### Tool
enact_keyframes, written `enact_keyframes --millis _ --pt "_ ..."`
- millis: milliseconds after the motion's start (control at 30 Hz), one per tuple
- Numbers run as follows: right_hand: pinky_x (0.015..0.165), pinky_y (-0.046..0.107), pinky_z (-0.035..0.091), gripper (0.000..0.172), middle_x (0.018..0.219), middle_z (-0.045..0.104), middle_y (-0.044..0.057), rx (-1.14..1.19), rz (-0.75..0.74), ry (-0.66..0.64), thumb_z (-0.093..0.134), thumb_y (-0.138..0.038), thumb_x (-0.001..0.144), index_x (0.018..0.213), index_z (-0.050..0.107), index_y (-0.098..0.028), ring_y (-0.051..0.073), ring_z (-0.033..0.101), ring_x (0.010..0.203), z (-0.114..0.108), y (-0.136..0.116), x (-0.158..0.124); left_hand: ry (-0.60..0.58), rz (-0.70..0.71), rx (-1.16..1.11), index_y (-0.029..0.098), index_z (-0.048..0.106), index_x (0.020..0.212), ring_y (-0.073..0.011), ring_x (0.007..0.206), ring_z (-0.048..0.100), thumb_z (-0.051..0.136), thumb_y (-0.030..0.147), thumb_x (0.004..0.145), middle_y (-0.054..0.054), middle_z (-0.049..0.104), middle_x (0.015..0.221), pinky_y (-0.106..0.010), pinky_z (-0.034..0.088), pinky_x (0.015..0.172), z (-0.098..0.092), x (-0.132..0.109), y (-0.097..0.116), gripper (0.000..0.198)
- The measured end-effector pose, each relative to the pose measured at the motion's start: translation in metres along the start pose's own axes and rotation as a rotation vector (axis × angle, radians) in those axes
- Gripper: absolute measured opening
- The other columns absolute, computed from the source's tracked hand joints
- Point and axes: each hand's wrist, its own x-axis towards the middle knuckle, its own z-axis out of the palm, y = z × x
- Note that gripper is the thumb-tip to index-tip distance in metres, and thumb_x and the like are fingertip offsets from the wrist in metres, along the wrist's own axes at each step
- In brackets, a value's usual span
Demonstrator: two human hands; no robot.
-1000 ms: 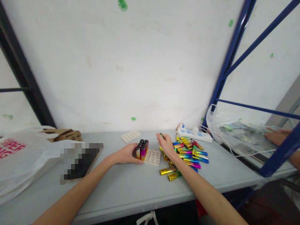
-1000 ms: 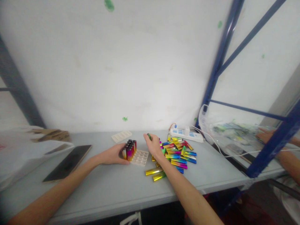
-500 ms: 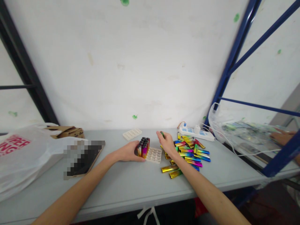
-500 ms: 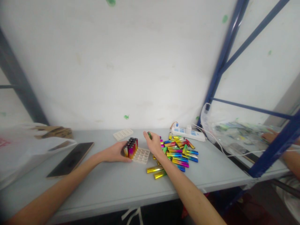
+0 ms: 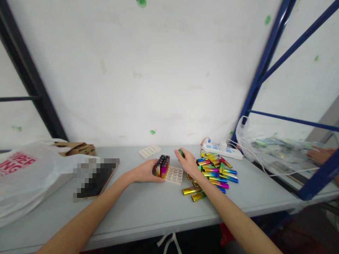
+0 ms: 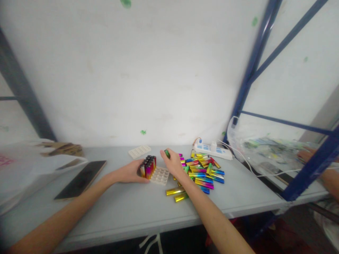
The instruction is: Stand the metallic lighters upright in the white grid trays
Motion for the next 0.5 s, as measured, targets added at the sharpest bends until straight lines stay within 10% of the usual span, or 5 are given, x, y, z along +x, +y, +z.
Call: enact_keyframes --millis 500 --pt "0.063 0.028 0.029 0.043 0.061 0.056 0.0 -0.222 -0.239 -0.232 0.049 -0.046 0.104 0.07 0.051 -0.021 0.016 0.048 0.06 -0.001 0.009 0.001 -0.001 0.021 -0.023 0.018 0.062 0.122 -0.0295 0.105 0.064 0.082 0.062 0.064 -0.009 0.07 0.113 -0.038 0.051 0.094 0.0 0.001 0.0 0.076"
